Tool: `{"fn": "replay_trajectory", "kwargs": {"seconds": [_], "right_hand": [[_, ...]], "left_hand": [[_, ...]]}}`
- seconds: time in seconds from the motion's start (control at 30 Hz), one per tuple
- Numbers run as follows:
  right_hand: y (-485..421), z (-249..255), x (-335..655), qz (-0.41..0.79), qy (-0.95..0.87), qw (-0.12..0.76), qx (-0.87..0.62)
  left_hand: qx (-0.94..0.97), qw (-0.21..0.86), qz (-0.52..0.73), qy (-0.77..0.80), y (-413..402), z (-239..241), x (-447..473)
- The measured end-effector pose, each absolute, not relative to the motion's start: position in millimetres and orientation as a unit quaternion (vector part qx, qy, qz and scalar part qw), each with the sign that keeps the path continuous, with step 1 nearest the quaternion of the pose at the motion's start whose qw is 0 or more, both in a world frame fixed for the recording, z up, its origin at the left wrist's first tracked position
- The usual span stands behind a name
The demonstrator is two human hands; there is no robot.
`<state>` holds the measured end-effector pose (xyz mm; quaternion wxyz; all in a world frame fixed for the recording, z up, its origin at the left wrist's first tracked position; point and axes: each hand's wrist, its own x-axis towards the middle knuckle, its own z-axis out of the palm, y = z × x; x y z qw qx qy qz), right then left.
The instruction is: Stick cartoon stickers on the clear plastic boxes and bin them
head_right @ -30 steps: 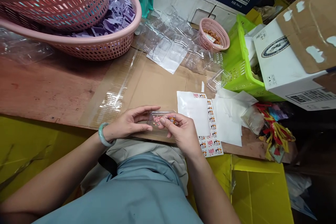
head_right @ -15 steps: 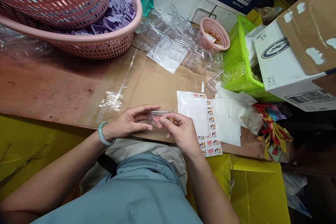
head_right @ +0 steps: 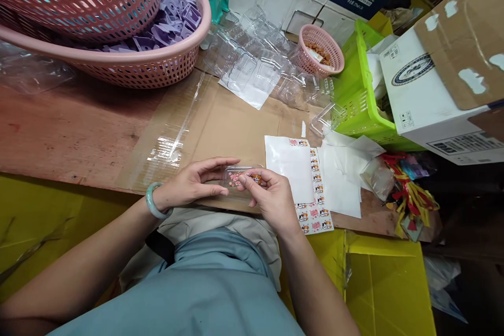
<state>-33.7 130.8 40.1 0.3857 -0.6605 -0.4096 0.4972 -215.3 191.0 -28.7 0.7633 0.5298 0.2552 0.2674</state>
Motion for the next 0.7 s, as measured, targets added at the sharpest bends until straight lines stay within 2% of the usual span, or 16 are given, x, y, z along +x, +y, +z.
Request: {"fn": "replay_trajectory", "kwargs": {"seconds": [0.4,0.6,0.7], "right_hand": [[129.1,40.2,-36.9,0.479,-0.399,0.389,-0.678],[128.2,34.9,-36.4,0.474,-0.412,0.393,-0.672],[125.7,33.6,-37.1,0.435,-0.456,0.380,-0.677]], "left_hand": [[0.537,0.755,0.274,0.258,187.6,-30.9,-214.3],[0.514,0.735,0.298,0.327,181.4,-25.3,-204.4],[0.494,0.724,0.319,0.359,178.5,-24.3,-197.9]]}}
